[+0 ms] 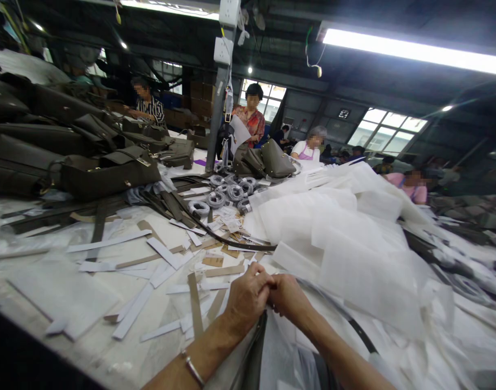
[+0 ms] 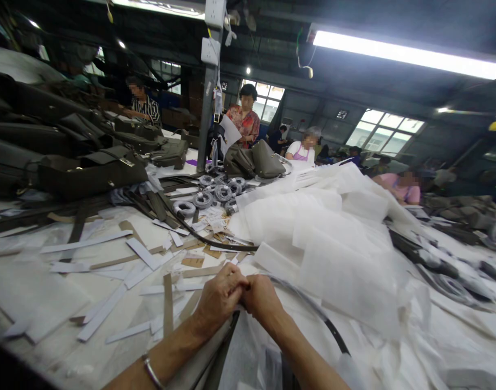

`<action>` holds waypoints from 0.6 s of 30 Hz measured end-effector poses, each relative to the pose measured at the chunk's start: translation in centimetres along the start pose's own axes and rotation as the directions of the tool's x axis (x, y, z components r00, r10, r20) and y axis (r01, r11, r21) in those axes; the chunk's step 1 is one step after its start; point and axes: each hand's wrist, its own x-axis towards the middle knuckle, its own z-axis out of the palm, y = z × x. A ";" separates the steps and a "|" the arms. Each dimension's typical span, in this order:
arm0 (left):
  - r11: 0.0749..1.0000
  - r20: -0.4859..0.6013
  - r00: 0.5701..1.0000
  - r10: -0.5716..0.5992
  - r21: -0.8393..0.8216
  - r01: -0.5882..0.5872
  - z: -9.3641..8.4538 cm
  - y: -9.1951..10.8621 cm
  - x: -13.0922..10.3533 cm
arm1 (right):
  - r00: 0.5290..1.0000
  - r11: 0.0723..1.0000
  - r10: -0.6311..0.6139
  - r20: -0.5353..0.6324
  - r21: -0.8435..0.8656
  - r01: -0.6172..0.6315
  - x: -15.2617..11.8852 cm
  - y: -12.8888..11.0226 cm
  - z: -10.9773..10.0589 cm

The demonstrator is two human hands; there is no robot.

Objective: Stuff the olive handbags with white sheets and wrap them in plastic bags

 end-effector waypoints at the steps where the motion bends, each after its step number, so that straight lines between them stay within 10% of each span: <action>1: 0.997 0.049 0.997 0.062 0.033 -0.064 0.1 0.1 -0.2 | 1.000 1.000 0.010 -0.015 -0.005 -0.010 0.1 0.2 0.2; 5: 0.986 0.029 0.989 0.145 -0.089 -0.142 -0.1 0.4 -0.2 | 0.999 0.998 -0.033 0.017 0.046 0.032 0.2 1.0 0.1; 11: 0.977 -0.149 0.988 -0.033 -0.215 0.000 -0.9 0.5 0.1 | 0.971 0.976 -0.202 0.124 0.105 0.190 0.0 0.9 -0.7; 18: 0.928 -0.014 0.934 0.357 0.117 -0.353 -0.2 -0.5 0.4 | 0.928 0.946 -0.239 0.286 0.285 0.156 0.5 1.1 -0.6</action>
